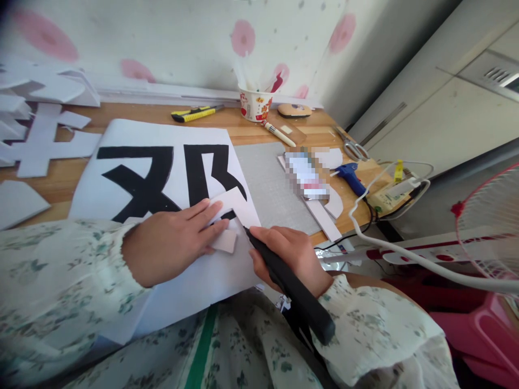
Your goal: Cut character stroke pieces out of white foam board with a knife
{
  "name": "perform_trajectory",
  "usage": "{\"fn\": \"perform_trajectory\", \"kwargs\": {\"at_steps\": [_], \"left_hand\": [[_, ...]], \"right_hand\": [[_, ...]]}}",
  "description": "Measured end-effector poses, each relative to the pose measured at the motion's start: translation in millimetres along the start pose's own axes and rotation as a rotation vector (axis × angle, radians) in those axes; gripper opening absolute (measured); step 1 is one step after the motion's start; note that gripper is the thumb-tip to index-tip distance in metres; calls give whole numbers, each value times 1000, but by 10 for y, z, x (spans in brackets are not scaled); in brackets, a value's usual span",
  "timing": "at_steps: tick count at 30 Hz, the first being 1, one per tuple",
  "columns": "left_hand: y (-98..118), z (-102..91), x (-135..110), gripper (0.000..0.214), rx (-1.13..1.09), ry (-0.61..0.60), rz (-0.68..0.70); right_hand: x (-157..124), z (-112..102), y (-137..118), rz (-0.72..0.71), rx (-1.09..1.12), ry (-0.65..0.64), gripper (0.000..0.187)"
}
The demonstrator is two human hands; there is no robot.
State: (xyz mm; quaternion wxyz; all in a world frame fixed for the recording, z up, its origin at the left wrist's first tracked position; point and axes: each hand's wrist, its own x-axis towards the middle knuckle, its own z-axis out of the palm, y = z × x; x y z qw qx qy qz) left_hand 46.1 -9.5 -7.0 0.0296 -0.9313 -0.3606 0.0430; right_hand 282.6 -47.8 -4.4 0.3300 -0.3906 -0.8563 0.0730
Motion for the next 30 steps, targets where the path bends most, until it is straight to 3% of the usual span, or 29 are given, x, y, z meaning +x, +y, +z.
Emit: {"fn": "perform_trajectory", "kwargs": {"at_steps": [11, 30], "left_hand": [[-20, 46, -14, 41, 25, 42, 26], [-33, 64, -29, 41, -6, 92, 25]], "right_hand": [[-23, 32, -2, -59, -87, -49, 27], [-329, -34, -90, -71, -114, 10, 39]]}}
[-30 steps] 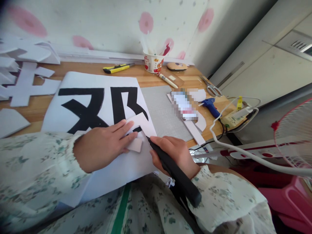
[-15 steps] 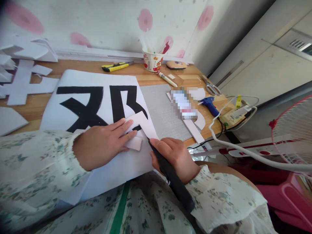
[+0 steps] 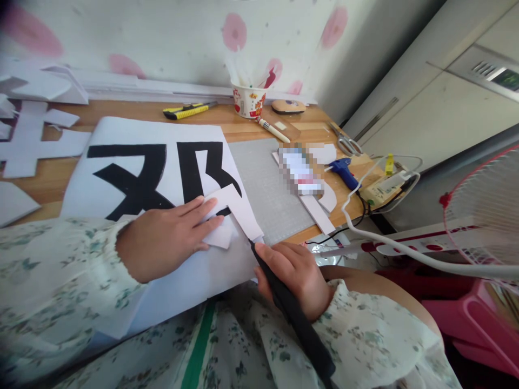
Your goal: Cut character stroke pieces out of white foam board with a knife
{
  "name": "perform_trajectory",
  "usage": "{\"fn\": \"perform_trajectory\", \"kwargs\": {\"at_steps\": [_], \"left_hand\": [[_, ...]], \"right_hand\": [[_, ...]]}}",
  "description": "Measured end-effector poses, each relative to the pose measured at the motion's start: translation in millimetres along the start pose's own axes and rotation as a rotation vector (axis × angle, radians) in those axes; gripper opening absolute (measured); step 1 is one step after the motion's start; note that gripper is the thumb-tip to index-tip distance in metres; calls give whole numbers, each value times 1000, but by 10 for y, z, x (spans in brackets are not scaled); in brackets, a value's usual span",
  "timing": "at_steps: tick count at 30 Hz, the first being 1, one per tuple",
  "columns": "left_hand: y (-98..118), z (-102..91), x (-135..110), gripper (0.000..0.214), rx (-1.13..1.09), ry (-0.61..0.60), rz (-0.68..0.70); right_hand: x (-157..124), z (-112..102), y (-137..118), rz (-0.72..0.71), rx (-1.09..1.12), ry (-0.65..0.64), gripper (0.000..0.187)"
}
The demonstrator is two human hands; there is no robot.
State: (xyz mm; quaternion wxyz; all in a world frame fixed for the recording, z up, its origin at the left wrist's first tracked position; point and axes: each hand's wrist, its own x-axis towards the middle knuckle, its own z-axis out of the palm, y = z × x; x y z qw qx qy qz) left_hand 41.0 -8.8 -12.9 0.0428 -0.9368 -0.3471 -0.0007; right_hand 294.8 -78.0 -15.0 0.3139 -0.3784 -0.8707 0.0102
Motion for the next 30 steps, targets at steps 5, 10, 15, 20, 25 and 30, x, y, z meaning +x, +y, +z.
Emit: {"fn": "perform_trajectory", "kwargs": {"at_steps": [5, 10, 15, 20, 25, 30], "left_hand": [[-13, 10, -3, 41, 3, 9, 11], [-28, 23, -14, 43, 28, -6, 22], [-44, 27, 0, 45, 52, -16, 53], [-53, 27, -2, 45, 84, -12, 74], [-58, 36, -12, 45, 119, 3, 79], [-86, 78, 1, 44, 129, 40, 105]], "right_hand": [[-99, 29, -64, -9, -36, 62, 44], [-205, 65, -83, 7, -67, 125, 42], [-243, 112, -66, 0, -86, 148, 39], [-327, 177, -10, -61, -69, 149, 46], [-386, 197, 28, -179, -85, 39, 40], [-262, 123, 22, -79, 45, 153, 39]]}}
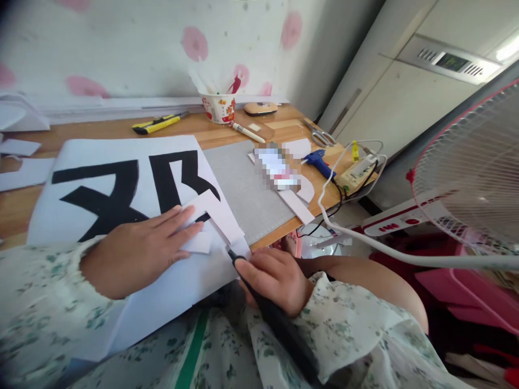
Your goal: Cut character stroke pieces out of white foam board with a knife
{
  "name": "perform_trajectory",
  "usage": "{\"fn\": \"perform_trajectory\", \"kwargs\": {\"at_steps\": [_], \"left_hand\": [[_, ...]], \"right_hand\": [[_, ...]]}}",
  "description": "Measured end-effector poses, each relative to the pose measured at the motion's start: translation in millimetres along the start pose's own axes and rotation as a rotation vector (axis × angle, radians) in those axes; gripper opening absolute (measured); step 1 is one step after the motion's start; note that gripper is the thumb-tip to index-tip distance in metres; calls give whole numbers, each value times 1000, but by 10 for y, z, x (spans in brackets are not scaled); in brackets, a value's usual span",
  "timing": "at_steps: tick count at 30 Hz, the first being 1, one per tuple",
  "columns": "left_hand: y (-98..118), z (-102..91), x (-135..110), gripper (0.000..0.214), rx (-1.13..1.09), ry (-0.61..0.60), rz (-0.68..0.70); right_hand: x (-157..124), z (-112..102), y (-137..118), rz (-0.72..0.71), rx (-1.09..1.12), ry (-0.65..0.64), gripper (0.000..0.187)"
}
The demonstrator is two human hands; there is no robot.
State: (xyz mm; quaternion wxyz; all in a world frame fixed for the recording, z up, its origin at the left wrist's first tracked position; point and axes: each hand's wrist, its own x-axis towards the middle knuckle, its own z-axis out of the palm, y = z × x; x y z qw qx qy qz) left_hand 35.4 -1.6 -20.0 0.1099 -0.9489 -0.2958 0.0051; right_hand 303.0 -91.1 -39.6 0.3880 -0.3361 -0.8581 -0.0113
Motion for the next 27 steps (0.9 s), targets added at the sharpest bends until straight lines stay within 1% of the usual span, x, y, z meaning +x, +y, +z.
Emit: {"fn": "perform_trajectory", "kwargs": {"at_steps": [2, 3, 5, 8, 13, 16, 21, 27], "left_hand": [[-4, 9, 4, 43, 7, 10, 5], [-3, 11, 4, 43, 10, 15, 6], [1, 8, 3, 43, 14, 20, 6], [12, -5, -1, 44, 9, 13, 3], [40, -34, 6, 44, -18, -22, -16], [58, -56, 17, 43, -25, -45, -54], [73, -92, 31, 43, -65, -87, -76], [83, -121, 44, 44, -108, -138, -94]], "right_hand": [[78, -30, 13, 137, 105, 35, 41], [114, -44, 22, 194, 141, 25, 41], [169, -58, 40, 249, 170, -20, 38], [201, -37, 58, 242, 138, -63, 35], [238, 54, 81, 240, 127, -59, 36], [328, 95, 114, 242, 146, -62, 34], [505, 115, 155, 229, 148, -119, 30], [608, 133, 162, 248, 133, -181, 26]]}}
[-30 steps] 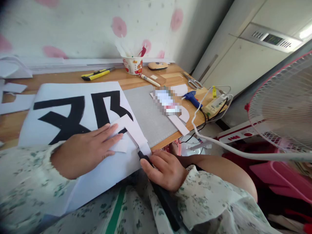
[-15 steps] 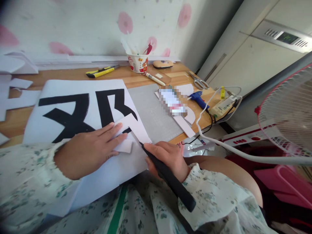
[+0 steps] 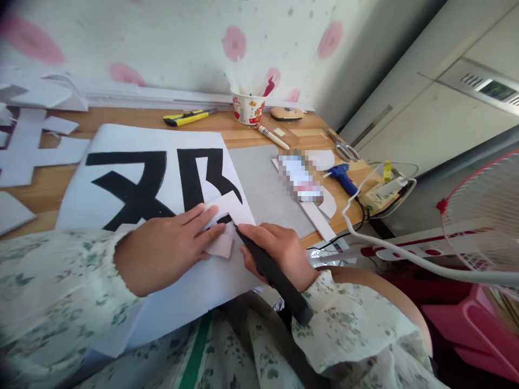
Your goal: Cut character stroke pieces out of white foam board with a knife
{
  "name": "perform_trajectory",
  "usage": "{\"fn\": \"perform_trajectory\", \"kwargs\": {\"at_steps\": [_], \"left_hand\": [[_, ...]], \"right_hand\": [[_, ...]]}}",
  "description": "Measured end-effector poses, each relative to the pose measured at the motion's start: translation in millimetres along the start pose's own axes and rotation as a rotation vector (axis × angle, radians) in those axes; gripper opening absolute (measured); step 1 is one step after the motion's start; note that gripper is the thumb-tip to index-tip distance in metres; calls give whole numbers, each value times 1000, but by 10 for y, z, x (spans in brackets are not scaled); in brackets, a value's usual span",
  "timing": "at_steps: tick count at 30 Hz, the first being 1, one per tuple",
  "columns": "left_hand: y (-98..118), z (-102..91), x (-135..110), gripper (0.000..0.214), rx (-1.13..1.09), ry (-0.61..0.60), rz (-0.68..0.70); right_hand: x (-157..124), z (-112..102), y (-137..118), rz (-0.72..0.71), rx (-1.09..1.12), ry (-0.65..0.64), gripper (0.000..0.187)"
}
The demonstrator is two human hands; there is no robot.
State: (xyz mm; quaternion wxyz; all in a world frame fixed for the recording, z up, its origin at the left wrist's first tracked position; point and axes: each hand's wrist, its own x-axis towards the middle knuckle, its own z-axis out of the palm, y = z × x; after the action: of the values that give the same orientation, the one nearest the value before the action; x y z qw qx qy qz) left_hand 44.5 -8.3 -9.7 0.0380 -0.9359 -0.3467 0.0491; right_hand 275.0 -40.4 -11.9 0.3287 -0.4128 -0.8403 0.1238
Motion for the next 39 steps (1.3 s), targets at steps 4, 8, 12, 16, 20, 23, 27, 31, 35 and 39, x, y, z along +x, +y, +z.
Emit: {"fn": "perform_trajectory", "kwargs": {"at_steps": [4, 8, 12, 16, 20, 23, 27, 31, 35, 39], "left_hand": [[6, -5, 2, 45, -32, -23, -23], [4, 5, 3, 44, -34, 20, -19], [-2, 10, 3, 42, -37, 8, -20], [-5, 9, -4, 41, -39, 38, -21], [-2, 6, -11, 40, -19, 51, -14], [-2, 9, -9, 41, 4, 36, -6], [-7, 15, -10, 41, -12, 60, -4], [-5, 2, -12, 40, -40, 66, -18], [-2, -2, -14, 40, -37, 55, -30], [-1, 5, -20, 40, -18, 57, -24]], "right_hand": [[44, -5, -31, 24, -3, 1, 22], [71, -11, -50, 26, -11, 0, 20], [69, -19, -41, 7, -35, -18, 20], [39, -35, -48, -26, -48, -22, 21], [8, -24, -56, -13, -23, 3, 23], [1, -12, -47, -2, -37, -3, 23], [8, -10, -35, -31, -76, -42, 25], [6, -14, -38, -67, -116, -51, 25], [-11, -31, -53, -83, -116, -38, 26], [-30, -43, -66, -81, -120, -39, 27]]}}
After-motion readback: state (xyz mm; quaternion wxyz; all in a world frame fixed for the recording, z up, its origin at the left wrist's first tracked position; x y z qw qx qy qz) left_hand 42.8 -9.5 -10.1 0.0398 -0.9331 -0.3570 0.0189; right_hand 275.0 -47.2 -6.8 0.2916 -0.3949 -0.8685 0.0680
